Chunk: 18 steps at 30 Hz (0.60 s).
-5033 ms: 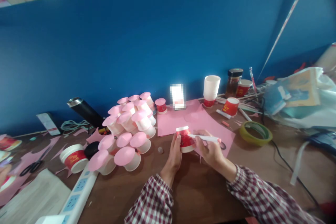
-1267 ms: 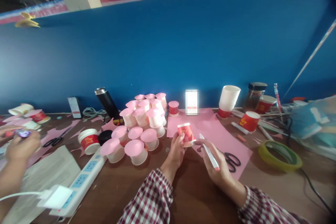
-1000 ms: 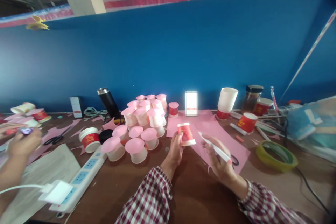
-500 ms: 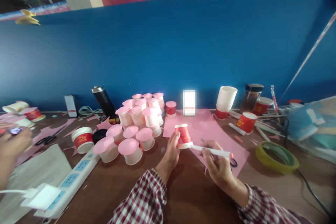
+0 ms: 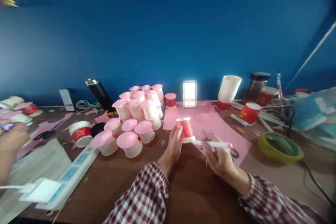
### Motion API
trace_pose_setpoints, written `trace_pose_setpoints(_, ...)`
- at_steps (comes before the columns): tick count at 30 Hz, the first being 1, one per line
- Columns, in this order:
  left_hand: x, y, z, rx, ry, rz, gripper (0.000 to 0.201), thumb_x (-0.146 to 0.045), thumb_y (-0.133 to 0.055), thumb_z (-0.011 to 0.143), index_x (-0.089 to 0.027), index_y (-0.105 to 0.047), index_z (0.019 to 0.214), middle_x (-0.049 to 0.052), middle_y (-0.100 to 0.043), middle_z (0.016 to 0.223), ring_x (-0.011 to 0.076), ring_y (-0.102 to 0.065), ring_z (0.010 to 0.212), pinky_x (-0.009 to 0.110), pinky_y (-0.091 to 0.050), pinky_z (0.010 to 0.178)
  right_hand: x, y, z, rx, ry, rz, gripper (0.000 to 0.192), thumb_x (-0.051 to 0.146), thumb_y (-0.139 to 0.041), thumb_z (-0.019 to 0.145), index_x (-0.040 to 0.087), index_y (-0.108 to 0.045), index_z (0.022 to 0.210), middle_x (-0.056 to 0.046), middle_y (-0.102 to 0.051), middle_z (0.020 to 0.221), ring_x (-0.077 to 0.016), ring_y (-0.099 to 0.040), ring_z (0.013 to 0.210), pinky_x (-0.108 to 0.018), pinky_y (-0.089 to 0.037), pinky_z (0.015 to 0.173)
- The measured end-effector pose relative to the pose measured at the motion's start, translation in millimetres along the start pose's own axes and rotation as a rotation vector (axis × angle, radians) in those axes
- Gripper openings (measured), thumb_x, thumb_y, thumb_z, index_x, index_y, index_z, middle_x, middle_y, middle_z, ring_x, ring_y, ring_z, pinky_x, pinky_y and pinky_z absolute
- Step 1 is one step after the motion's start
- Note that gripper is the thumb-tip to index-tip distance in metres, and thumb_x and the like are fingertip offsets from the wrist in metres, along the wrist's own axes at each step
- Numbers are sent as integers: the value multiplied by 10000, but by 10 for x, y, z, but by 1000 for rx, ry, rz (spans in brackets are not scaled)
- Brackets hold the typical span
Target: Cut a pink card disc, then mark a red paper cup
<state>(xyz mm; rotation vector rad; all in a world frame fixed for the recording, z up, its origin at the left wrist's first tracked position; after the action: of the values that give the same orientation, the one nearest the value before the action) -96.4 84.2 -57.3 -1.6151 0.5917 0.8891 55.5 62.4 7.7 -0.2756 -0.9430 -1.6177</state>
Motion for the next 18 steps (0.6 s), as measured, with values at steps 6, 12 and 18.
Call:
trace_pose_setpoints(6,-28,-28,-11,44,-60,38,290,-435,-602,794,-167,-623,904,10,-616,785,121,-552,697,235,-425,678,-20,-12,0,29,2,-41,122,245,-444,906,206,-533,833,-21,-568,649,-134,-528,499,-249,-447,482)
trace_pose_setpoints(12,-21,-25,-18,37,-43,65,295,-441,-590,803,-175,-626,926,13,-618,800,122,-547,690,241,-421,681,-75,-51,-29,63,-16,-51,78,225,-456,898,201,-520,860,-11,-552,673,-126,-527,527,-244,-440,516)
trace_pose_setpoints(18,-25,-29,-20,52,-68,74,287,-426,-578,815,-171,-623,938,21,-611,812,131,-545,714,247,-423,693,-123,-72,-51,44,-16,-42,83,220,-454,899,192,-525,866,-9,-562,680,-125,-534,532,-242,-438,516)
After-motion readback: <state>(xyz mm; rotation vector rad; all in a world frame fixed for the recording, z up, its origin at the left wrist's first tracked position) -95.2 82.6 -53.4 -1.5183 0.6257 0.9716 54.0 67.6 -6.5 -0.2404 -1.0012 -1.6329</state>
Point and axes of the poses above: each hand's wrist, its own z-axis towards the middle knuckle, its own y-axis out of the back of the hand, x = y × z, the point moved 4 cm from there along z, towards the middle knuckle
